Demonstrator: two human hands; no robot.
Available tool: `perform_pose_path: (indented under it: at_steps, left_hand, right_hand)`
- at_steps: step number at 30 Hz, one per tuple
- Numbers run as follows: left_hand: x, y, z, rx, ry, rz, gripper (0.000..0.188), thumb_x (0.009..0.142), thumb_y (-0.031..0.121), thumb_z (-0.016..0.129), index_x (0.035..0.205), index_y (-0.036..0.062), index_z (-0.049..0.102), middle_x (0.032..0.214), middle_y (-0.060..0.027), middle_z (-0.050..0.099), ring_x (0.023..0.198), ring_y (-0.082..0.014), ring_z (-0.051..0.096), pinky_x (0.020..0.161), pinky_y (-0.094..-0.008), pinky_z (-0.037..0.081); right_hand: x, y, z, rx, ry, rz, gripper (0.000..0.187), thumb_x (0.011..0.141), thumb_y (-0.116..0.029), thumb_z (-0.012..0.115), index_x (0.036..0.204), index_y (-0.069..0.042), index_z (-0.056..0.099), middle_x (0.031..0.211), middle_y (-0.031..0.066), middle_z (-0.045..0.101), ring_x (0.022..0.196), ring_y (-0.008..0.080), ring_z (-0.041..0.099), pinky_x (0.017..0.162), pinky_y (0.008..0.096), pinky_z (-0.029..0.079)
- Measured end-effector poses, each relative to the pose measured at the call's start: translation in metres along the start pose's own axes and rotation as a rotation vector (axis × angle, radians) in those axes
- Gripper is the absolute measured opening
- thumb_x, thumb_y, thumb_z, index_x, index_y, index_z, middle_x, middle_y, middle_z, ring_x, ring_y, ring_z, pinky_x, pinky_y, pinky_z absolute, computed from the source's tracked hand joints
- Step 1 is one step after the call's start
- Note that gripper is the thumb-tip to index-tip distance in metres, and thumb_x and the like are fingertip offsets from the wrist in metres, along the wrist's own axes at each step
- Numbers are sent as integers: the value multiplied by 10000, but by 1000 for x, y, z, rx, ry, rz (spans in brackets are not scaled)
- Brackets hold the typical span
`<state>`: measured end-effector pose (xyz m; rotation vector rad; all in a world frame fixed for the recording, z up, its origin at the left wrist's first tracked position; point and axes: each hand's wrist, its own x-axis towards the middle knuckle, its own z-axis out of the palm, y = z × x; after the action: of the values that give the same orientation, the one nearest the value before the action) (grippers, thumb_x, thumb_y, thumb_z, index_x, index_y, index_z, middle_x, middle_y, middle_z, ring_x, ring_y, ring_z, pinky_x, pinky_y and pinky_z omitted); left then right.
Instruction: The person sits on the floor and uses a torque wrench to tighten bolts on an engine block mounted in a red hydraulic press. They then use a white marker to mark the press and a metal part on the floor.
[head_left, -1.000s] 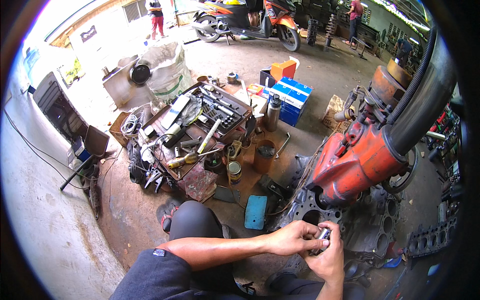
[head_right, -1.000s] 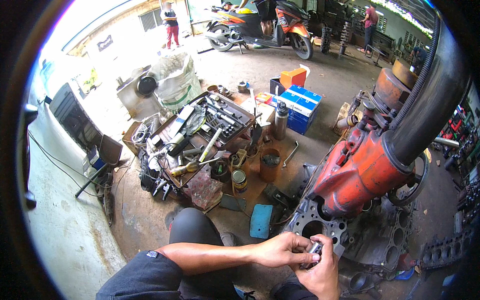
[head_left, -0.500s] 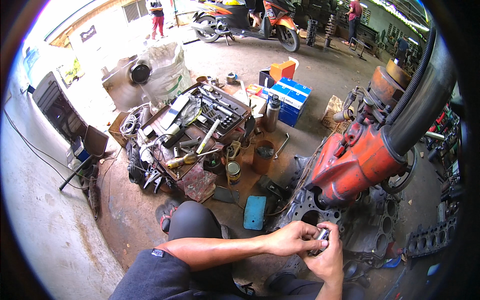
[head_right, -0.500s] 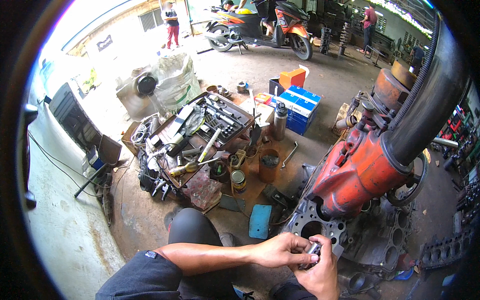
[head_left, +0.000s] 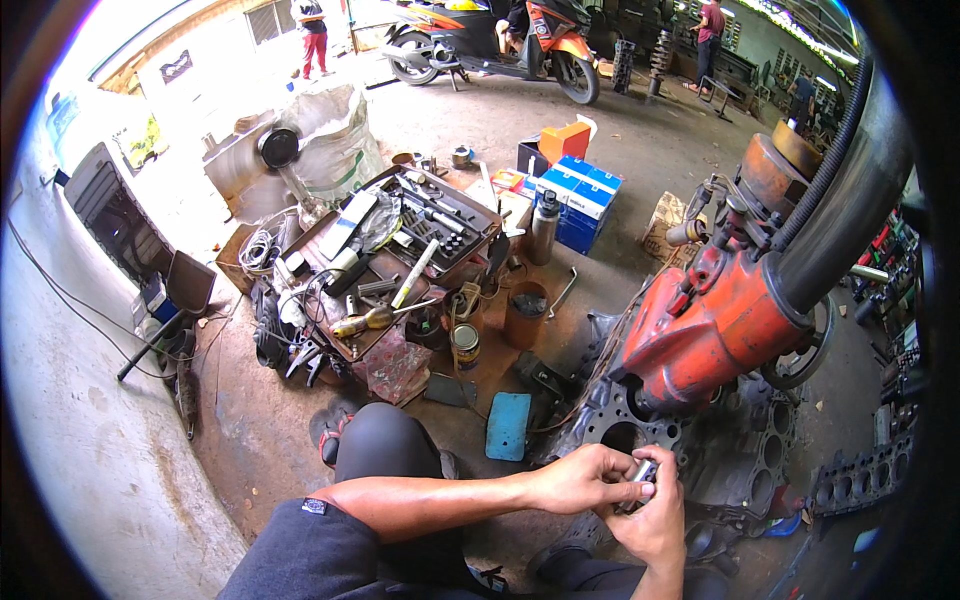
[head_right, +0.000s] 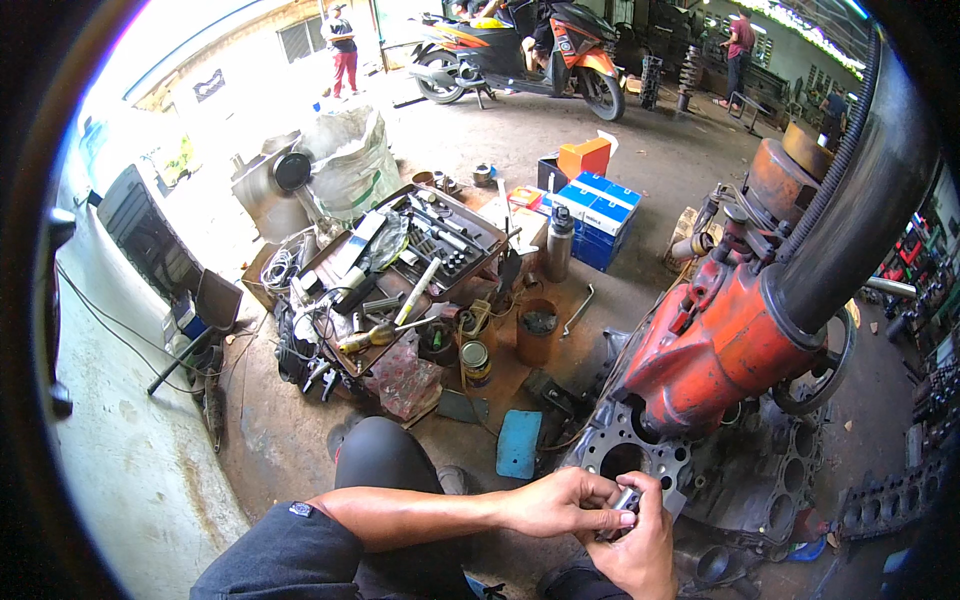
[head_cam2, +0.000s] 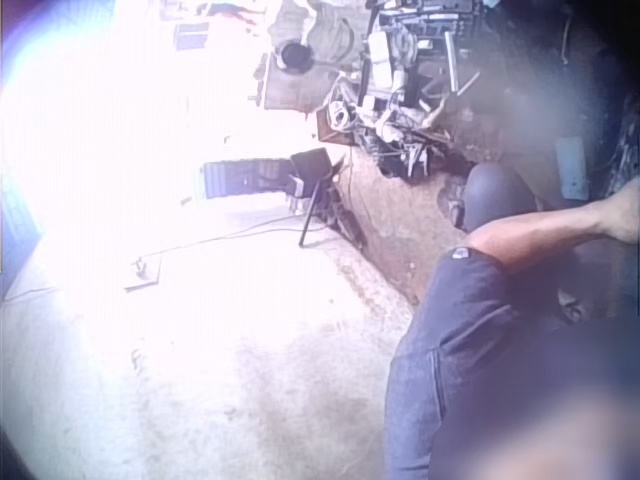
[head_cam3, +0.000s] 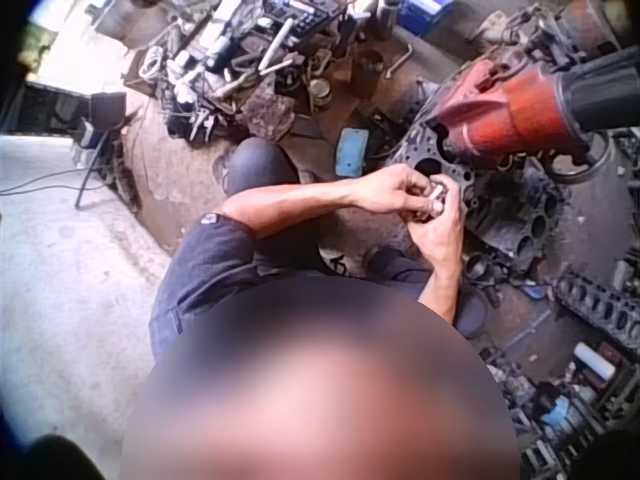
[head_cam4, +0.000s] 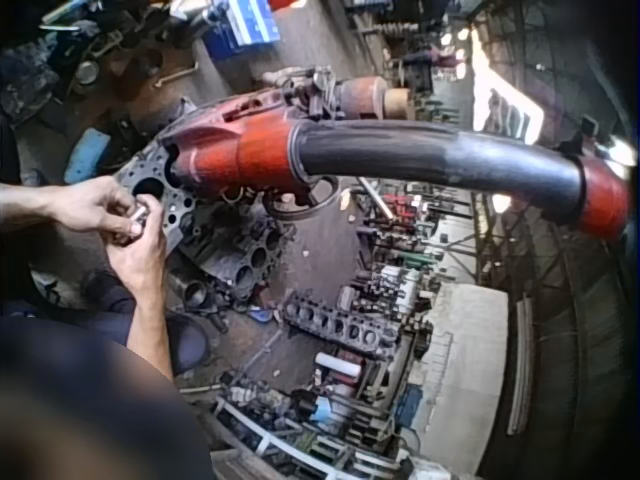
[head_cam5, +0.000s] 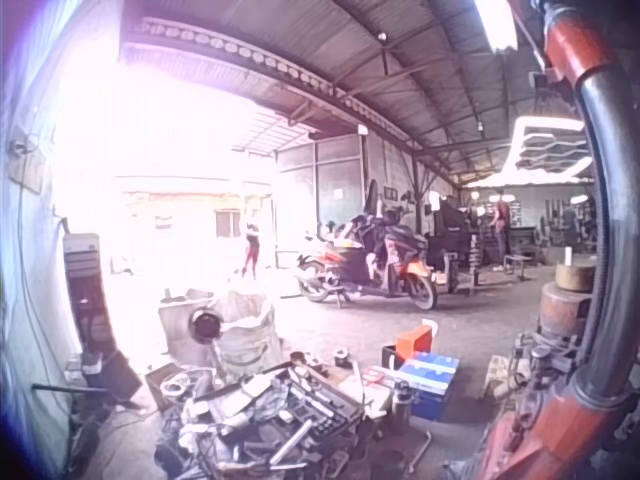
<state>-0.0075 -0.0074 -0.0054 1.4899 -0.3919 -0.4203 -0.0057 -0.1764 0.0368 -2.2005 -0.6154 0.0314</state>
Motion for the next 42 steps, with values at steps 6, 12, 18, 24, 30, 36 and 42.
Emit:
perform_pose_path:
  at_steps: [6, 12, 18, 24, 30, 36, 42]
  left_hand:
    - [0, -1, 0, 28, -6, -4, 385, 995, 373, 633, 874, 8, 656, 760, -33, 638, 734, -86, 553, 680, -306, 466]
    - [1, -3, 1, 42, -4, -6, 386, 1001, 364, 626, 880, 0, 660, 766, -34, 645, 737, -83, 557, 678, -303, 469]
    - [0, 1, 1, -30, -5, 27, 394, 1002, 365, 627, 852, 1, 644, 739, -24, 625, 707, -78, 538, 656, -299, 461]
    - [-1, 5, 1, -21, 13, 42, 400, 998, 371, 633, 827, 9, 635, 723, -15, 613, 696, -76, 531, 647, -298, 457]
    - [-1, 6, 1, -26, 16, 24, 405, 994, 374, 638, 821, 8, 632, 721, -16, 614, 696, -78, 536, 650, -303, 460]
    - [-1, 6, 2, -32, 18, 32, 404, 992, 374, 640, 823, 7, 632, 725, -17, 619, 699, -76, 539, 649, -301, 461]
    - [-1, 5, 2, -5, 20, 21, 395, 992, 368, 644, 829, 8, 633, 735, -12, 625, 709, -69, 540, 653, -294, 464]
  right_hand:
    - [0, -1, -1, -12, 3, -13, 762, 565, -161, 933, 1178, -77, 489, 956, 171, 646, 843, 359, 677, 726, 423, 537]
    - [0, 0, -1, 7, -14, 24, 761, 567, -158, 935, 1177, -74, 488, 958, 167, 647, 845, 346, 680, 731, 419, 538]
    - [0, 0, -1, 22, -4, 3, 759, 567, -153, 933, 1176, -74, 487, 947, 162, 651, 845, 347, 681, 735, 419, 540]
    - [0, -2, -2, -24, -16, 18, 756, 567, -168, 927, 1178, -82, 491, 952, 174, 660, 862, 378, 685, 738, 439, 542]
    - [1, -2, -3, -14, -20, 33, 755, 567, -179, 927, 1179, -85, 495, 956, 181, 665, 859, 396, 685, 739, 452, 541]
    - [1, -3, -2, -16, -8, 32, 754, 568, -176, 926, 1179, -84, 494, 950, 182, 668, 855, 385, 692, 736, 440, 548]
    - [0, -3, -4, 8, -34, 68, 758, 569, -176, 929, 1181, -84, 492, 961, 181, 668, 858, 377, 695, 734, 436, 549]
